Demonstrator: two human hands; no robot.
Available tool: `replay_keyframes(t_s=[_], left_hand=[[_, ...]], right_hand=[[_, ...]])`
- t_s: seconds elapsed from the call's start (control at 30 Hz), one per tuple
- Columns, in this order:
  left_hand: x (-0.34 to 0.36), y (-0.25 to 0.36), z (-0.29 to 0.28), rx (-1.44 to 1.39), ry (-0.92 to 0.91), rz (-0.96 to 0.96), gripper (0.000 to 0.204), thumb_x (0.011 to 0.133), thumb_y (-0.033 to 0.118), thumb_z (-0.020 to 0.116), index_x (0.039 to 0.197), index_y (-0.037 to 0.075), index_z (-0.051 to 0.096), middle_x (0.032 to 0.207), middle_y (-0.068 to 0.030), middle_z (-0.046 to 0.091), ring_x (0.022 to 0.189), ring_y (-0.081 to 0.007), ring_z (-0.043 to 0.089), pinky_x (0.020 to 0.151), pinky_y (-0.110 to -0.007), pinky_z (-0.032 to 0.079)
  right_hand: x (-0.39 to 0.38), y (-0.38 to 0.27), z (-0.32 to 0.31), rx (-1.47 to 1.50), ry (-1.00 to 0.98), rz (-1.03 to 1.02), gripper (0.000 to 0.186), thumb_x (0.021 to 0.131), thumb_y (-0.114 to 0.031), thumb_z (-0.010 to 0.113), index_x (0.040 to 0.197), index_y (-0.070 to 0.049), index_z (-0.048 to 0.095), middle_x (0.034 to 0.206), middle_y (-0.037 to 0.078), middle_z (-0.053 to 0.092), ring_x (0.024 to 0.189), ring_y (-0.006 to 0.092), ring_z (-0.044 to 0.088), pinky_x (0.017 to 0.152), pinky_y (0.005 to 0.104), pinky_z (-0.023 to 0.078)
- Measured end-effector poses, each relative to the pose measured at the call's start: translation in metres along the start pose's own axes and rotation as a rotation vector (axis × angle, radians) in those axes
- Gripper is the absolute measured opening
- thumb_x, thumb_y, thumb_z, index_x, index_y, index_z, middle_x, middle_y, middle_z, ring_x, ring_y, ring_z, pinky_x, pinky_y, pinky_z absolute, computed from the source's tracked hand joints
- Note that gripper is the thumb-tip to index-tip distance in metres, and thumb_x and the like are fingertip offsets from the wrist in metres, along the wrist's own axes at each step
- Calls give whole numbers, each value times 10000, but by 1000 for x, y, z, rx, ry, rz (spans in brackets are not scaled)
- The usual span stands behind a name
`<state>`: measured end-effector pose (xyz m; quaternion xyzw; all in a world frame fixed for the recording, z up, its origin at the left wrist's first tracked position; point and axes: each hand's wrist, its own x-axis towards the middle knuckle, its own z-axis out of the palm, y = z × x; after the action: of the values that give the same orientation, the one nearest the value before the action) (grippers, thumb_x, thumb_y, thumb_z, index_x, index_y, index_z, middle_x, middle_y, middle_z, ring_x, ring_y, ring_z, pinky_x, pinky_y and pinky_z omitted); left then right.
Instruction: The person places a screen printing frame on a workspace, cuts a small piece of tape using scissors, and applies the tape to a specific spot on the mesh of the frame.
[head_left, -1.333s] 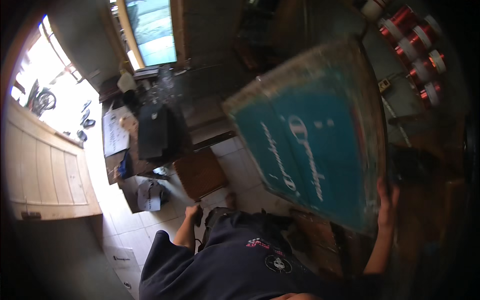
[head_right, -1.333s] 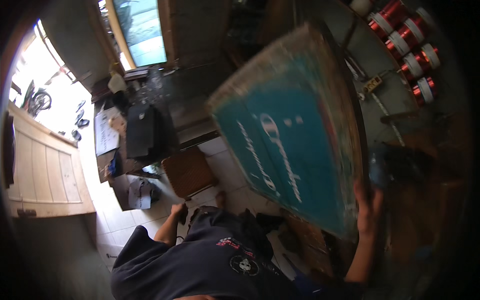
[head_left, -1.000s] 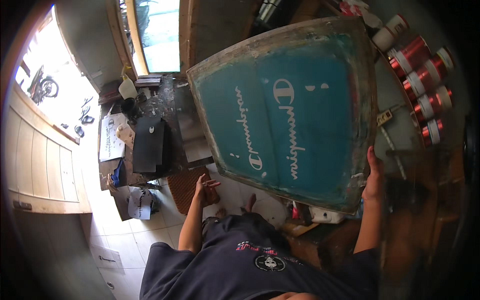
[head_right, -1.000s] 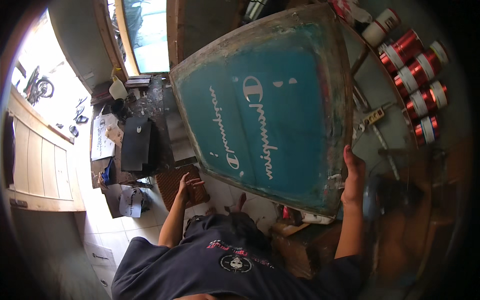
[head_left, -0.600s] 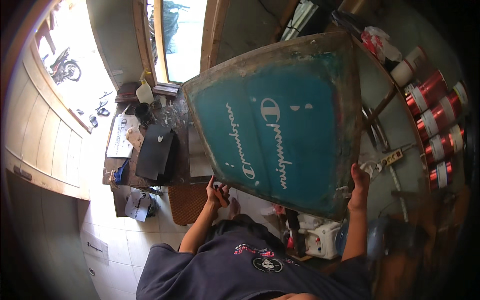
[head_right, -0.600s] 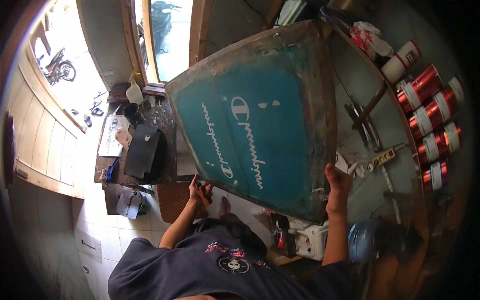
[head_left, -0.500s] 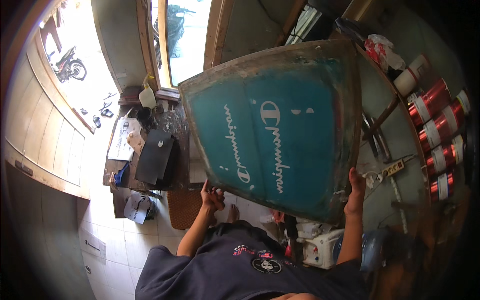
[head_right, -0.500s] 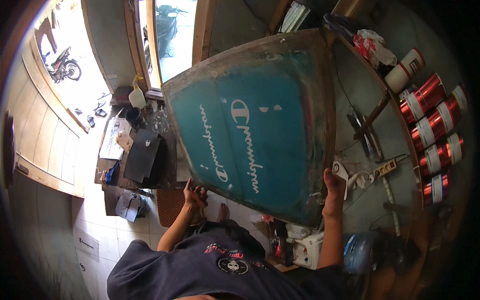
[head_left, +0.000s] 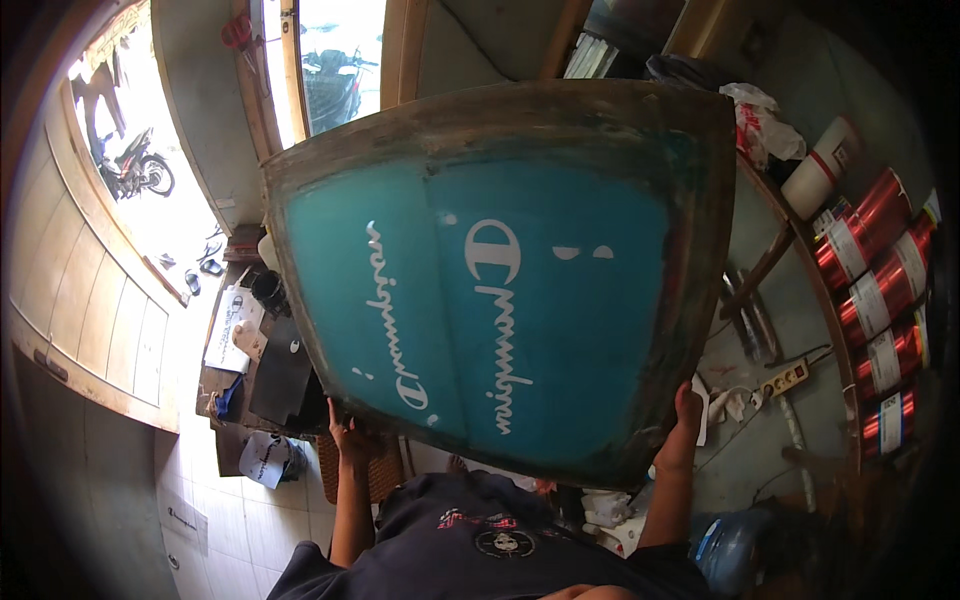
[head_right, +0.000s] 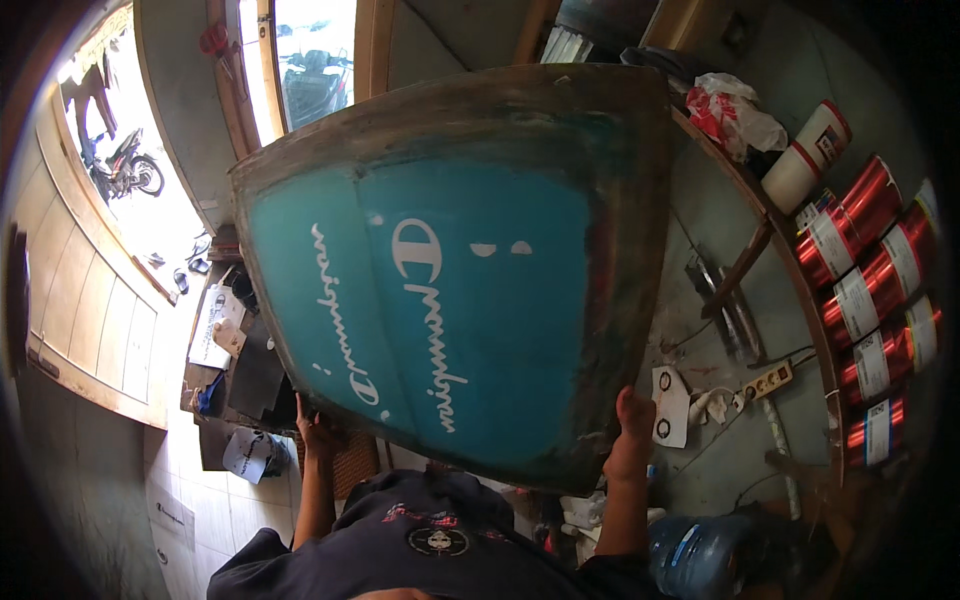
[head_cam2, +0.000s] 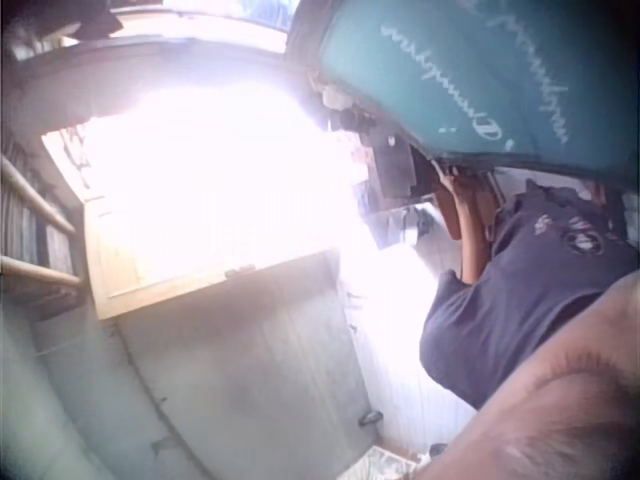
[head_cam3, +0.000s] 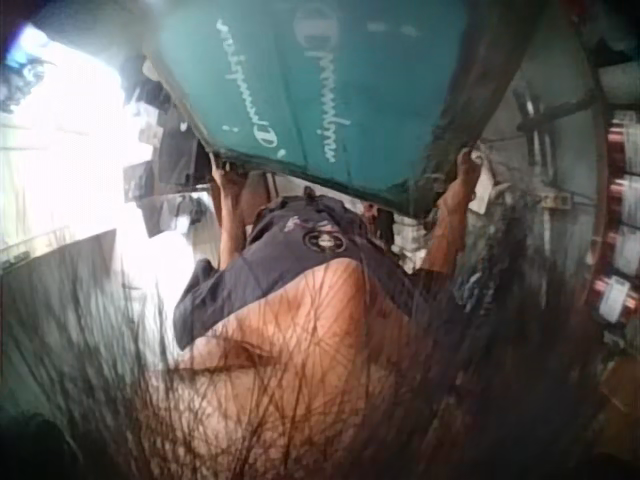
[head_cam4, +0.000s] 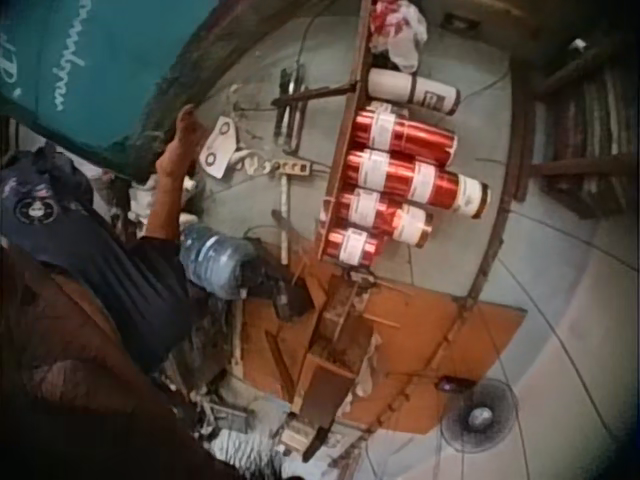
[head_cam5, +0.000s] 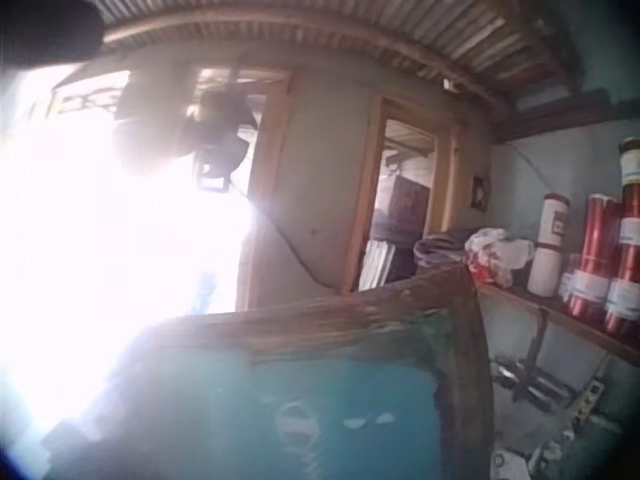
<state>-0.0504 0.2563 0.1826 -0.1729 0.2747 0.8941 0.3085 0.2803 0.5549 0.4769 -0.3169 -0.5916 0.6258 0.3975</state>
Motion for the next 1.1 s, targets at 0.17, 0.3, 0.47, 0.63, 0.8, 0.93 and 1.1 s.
replay_keyframes(t_s=[0.17, 0.3, 0.47, 0.63, 0.8, 0.93, 1.1], left_hand=[[-3, 2, -3, 12, -156, 80, 460, 1017, 497, 390, 1209, 127, 586, 1065, -29, 665, 795, -162, 640, 541, -264, 503], [4, -1, -16, 66, -301, 145, 451, 1027, 461, 383, 1262, 112, 545, 1116, -52, 644, 891, -174, 633, 698, -295, 543], [8, -1, -18, -30, -225, 142, 441, 1029, 433, 391, 1287, 100, 522, 1155, -75, 620, 959, -191, 615, 864, -331, 532], [2, 2, -7, 53, -126, 191, 493, 994, 471, 468, 1312, 95, 489, 1118, -73, 625, 880, -202, 634, 748, -325, 568], [2, 5, -10, 130, -100, 266, 688, 896, 559, 576, 1411, 135, 408, 1083, -77, 622, 713, -225, 632, 498, -294, 538], [6, 6, -21, 176, -124, 303, 828, 825, 558, 637, 1504, 215, 310, 1131, -86, 592, 743, -240, 630, 477, -306, 535], [4, 8, -20, 265, -9, 407, 893, 798, 547, 649, 1543, 263, 247, 1265, -92, 510, 941, -261, 606, 537, -356, 553]], right_hand=[[6, 16, 8, 21, 293, -94, 427, 924, -446, 641, 849, -29, 593, 779, -10, 511, 795, 97, 482, 818, 278, 398], [14, 12, 8, -32, 222, -104, 435, 909, -459, 653, 753, -96, 469, 731, -47, 380, 733, 72, 370, 730, 273, 336], [22, 6, 6, -50, 48, -85, 534, 899, -504, 645, 686, -147, 310, 693, -64, 267, 680, 71, 259, 624, 296, 234], [25, 18, -2, -107, 98, -110, 555, 903, -526, 629, 673, -147, 297, 682, -65, 243, 669, 72, 242, 607, 298, 199], [25, 34, -18, 20, 44, -119, 493, 952, -451, 595, 1195, -24, 559, 1091, 72, 623, 984, 192, 608, 855, 355, 489], [22, 41, -22, 18, 89, -145, 476, 956, -441, 593, 1209, -40, 545, 1117, 71, 614, 998, 195, 602, 860, 359, 490], [21, 40, -23, 101, 4, -109, 457, 961, -433, 590, 1208, -52, 539, 1123, 66, 608, 992, 196, 597, 858, 361, 489]])
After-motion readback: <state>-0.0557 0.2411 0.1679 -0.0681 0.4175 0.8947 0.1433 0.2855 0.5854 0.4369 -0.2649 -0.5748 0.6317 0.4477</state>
